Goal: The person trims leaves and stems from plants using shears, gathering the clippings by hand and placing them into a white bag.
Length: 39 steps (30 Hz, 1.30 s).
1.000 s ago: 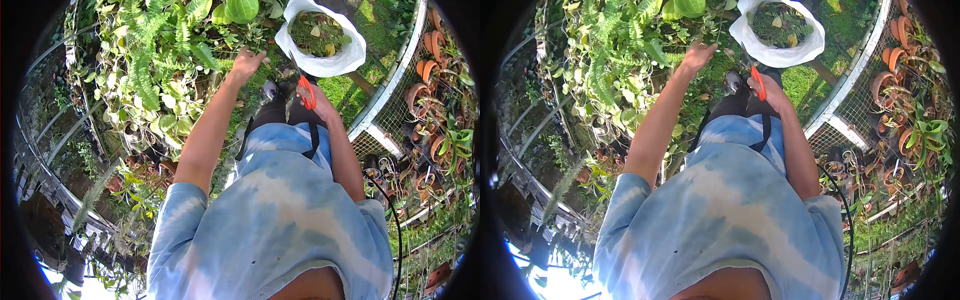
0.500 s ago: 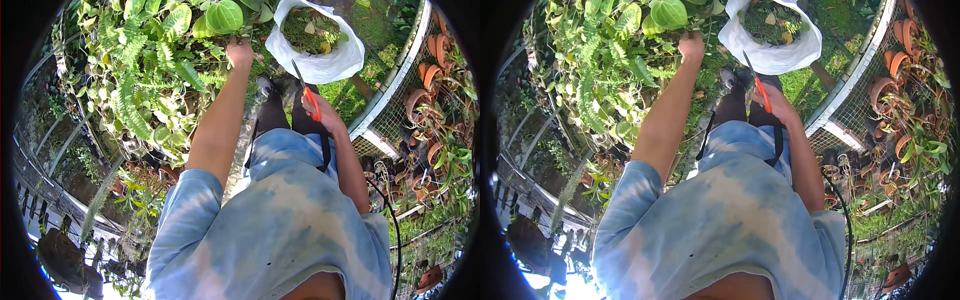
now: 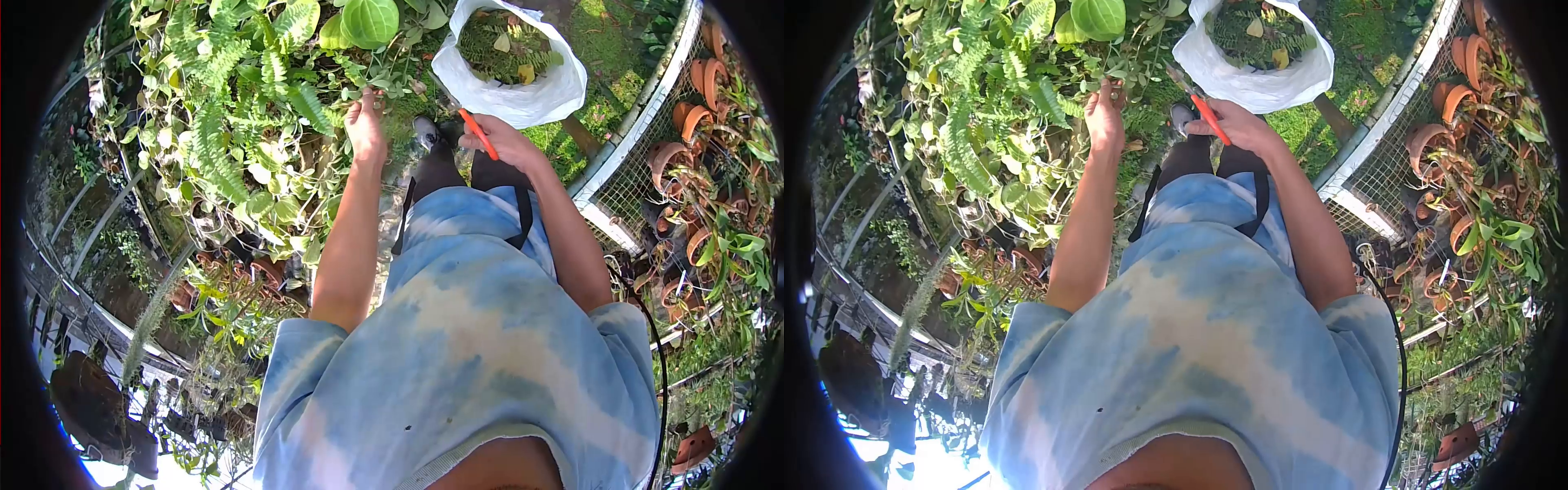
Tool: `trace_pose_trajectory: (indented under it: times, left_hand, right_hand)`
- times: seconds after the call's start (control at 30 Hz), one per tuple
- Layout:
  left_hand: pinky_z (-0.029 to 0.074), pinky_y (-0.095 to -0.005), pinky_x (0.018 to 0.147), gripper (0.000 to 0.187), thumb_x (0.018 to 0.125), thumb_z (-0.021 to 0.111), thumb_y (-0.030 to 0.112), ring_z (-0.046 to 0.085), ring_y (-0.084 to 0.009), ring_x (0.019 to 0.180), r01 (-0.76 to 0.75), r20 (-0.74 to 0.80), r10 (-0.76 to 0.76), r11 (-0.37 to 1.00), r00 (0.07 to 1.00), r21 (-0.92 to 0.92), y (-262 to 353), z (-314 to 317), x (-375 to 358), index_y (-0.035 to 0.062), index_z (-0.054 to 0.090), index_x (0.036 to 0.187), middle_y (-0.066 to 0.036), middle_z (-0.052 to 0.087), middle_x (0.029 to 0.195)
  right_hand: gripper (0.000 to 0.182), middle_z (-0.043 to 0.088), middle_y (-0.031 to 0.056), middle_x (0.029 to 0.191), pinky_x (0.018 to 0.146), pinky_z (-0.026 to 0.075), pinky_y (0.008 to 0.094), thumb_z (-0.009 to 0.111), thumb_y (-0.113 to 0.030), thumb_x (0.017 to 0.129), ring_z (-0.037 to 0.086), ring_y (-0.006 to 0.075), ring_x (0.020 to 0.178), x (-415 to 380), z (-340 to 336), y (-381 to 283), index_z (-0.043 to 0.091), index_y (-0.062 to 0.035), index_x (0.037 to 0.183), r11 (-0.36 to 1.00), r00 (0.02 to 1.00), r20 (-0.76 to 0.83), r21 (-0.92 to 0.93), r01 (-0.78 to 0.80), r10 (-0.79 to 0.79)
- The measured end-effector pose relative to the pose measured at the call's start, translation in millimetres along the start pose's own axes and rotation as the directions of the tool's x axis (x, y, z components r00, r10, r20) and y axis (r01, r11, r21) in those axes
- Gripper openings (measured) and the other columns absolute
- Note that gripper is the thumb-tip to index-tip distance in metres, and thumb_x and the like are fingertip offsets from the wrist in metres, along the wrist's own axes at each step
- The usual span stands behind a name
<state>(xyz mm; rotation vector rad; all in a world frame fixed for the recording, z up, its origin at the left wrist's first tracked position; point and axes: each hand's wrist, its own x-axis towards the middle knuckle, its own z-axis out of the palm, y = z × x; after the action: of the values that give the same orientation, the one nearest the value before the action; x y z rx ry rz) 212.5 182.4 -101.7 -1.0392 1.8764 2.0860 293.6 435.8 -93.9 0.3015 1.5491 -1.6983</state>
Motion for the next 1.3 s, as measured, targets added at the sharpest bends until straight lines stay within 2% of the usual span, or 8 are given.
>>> trace_pose_trajectory:
  times: [0.23, 0.33, 0.5, 0.63, 0.73, 0.87, 1.03, 1.3]
  left_hand:
    - [0.048, -0.0284, 0.069, 0.021, 0.089, 0.078, 0.021, 0.058, -0.014, 0.073, -0.143, -0.256, 0.193, 0.969, 0.947, 0.201, 3, -24, 0, 0.005, 0.065, 0.089, -0.005, 0.067, 0.085]
    - [0.048, -0.0296, 0.068, 0.02, 0.087, 0.08, 0.016, 0.059, -0.0148, 0.072, -0.12, -0.258, 0.357, 0.761, 0.898, 0.637, 35, -9, -32, 0.0028, 0.066, 0.093, -0.006, 0.068, 0.085]
    - [0.05, -0.0285, 0.073, 0.017, 0.087, 0.077, 0.007, 0.06, -0.0102, 0.079, -0.327, -0.051, 0.416, 0.78, 0.908, 0.534, 62, -8, -44, -0.0055, 0.071, 0.096, -0.008, 0.073, 0.09]
    - [0.052, -0.0285, 0.083, 0.015, 0.087, 0.072, -0.004, 0.066, -0.0161, 0.085, -0.577, 0.003, 0.579, 0.814, 0.816, -0.06, 57, -11, -24, -0.0052, 0.072, 0.102, -0.009, 0.073, 0.097]
    - [0.052, -0.0274, 0.085, 0.018, 0.088, 0.068, -0.008, 0.066, -0.0163, 0.086, -0.748, 0.252, 0.771, 0.393, 0.585, 0.534, 66, -12, -26, -0.0003, 0.074, 0.103, -0.007, 0.073, 0.095]
    - [0.051, -0.0262, 0.083, 0.019, 0.09, 0.071, 0.004, 0.066, -0.0137, 0.085, -0.66, 0.451, 0.487, 0.476, 0.748, 0.581, 91, -1, -54, 0.0062, 0.076, 0.108, -0.009, 0.075, 0.098]
    - [0.044, -0.0227, 0.059, 0.026, 0.086, 0.07, 0.003, 0.053, -0.0051, 0.063, -0.667, 0.449, 0.499, 0.469, 0.741, 0.58, 102, 7, -52, 0.0091, 0.076, 0.111, -0.004, 0.069, 0.072]
    - [0.048, -0.0233, 0.066, 0.027, 0.083, 0.077, 0.0, 0.055, -0.0054, 0.071, -0.664, 0.636, 0.317, 0.612, 0.704, 0.43, 149, 0, 9, 0.0043, 0.072, 0.11, 0.001, 0.064, 0.076]
  right_hand:
    - [0.067, 0.052, 0.0006, 0.079, 0.072, 0.042, 0.0279, 0.077, -0.068, 0.075, 0.051, 0.014, 0.077, 14, 11, -2, 0.059, -0.0043, 0.09, 0.999, 0.999, 0.05, -0.029, 0.019, -0.017]
    - [0.066, 0.049, 0.0, 0.077, 0.071, 0.04, 0.0288, 0.076, -0.066, 0.077, 0.048, 0.0139, 0.076, 5, 12, -12, 0.057, -0.0044, 0.086, 1.0, 0.999, 0.017, -0.008, 0.03, -0.03]
    - [0.061, 0.046, -0.0001, 0.076, 0.072, 0.039, 0.0308, 0.073, -0.062, 0.084, 0.046, 0.0146, 0.076, 2, 3, -11, 0.053, -0.004, 0.083, 0.999, 0.999, -0.048, -0.047, 0.01, -0.012]
    - [0.058, 0.048, -0.0009, 0.08, 0.073, 0.039, 0.0313, 0.072, -0.06, 0.085, 0.046, 0.0143, 0.077, -10, -1, -13, 0.056, -0.0044, 0.086, 0.999, 0.996, -0.076, 0.015, 0.048, -0.047]
    - [0.057, 0.05, -0.0005, 0.083, 0.074, 0.04, 0.0313, 0.072, -0.059, 0.086, 0.046, 0.0143, 0.079, -24, -4, -13, 0.058, -0.0042, 0.089, 0.999, 0.992, -0.122, 0.029, 0.039, -0.036]
    - [0.059, 0.055, 0.0012, 0.088, 0.078, 0.042, 0.0312, 0.073, -0.06, 0.085, 0.05, 0.0149, 0.084, -40, -1, -22, 0.062, -0.0028, 0.096, 0.996, 0.979, -0.191, 0.02, 0.082, -0.076]
    - [0.059, 0.058, -0.0013, 0.098, 0.073, 0.045, 0.025, 0.074, -0.054, 0.086, 0.052, 0.0081, 0.085, -34, 0, -15, 0.064, -0.0062, 0.119, 0.999, 0.979, -0.199, -0.012, 0.033, -0.035]
    - [0.062, 0.062, 0.0002, 0.103, 0.079, 0.046, 0.0282, 0.075, -0.055, 0.085, 0.055, 0.0118, 0.088, -45, 22, -33, 0.064, -0.0066, 0.123, 0.995, 0.965, -0.245, 0.024, 0.101, -0.092]
